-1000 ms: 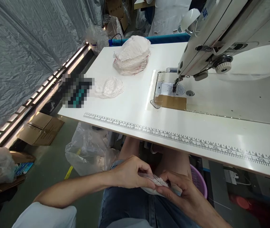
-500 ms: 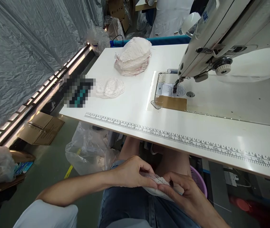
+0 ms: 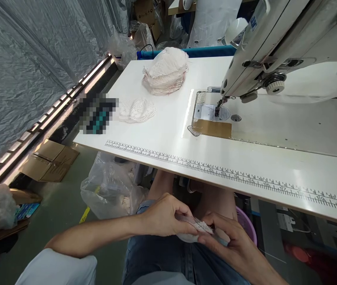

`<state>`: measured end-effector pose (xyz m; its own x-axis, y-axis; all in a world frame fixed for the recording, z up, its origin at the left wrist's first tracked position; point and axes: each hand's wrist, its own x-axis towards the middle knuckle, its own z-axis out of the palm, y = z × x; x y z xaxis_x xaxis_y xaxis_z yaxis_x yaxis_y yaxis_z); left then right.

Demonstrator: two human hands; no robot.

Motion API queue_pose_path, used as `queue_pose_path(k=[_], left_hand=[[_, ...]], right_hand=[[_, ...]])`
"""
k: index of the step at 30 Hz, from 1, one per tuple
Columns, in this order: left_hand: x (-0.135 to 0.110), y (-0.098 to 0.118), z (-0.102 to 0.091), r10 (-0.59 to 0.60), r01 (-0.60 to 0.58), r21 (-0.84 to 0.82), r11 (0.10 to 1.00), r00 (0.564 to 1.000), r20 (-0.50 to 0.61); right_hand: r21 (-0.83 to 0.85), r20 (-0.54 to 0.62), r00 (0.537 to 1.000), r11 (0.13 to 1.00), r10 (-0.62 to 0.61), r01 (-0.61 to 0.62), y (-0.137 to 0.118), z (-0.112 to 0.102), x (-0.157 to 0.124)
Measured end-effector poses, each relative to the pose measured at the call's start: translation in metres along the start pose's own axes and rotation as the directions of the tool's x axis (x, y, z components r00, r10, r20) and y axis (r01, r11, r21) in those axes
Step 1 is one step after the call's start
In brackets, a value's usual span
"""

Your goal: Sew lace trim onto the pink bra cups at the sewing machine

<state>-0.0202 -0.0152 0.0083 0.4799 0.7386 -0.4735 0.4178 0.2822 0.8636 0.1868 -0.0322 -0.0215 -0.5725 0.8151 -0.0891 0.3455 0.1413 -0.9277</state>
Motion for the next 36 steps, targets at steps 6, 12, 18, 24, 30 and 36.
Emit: queue_pose_path(k=[6,12,18,24,30,36], left_hand=[[0.000,0.004,0.000,-0.003,0.005,0.050,0.999,1.000,-0.031],[0.000,0.002,0.001,0.002,-0.001,0.037,0.999,1.000,-0.029],[0.001,-0.005,0.000,-0.040,0.041,-0.069,0.997,0.999,0.015],[0.003,0.001,-0.003,-0.139,0.151,-0.105,0.983,0.984,0.113],[0.007,-0.004,0.002,-0.197,0.226,-0.198,0.954,0.968,0.157],[0.009,-0.011,0.005,-0.228,0.283,-0.356,0.891,0.955,0.188]], right_hand=[[-0.003,0.031,0.999,0.999,-0.040,0.040,0.001,0.001,0.003],[0.010,0.040,0.999,1.000,-0.026,0.026,0.001,0.000,0.002],[-0.008,0.054,0.998,1.000,0.015,-0.015,-0.002,0.000,0.004],[-0.006,0.092,0.996,1.000,0.002,-0.001,-0.001,0.001,0.006],[-0.034,0.122,0.992,0.999,0.040,-0.036,-0.001,0.001,0.005],[-0.020,0.145,0.980,0.991,0.137,-0.135,0.000,0.000,0.001]])
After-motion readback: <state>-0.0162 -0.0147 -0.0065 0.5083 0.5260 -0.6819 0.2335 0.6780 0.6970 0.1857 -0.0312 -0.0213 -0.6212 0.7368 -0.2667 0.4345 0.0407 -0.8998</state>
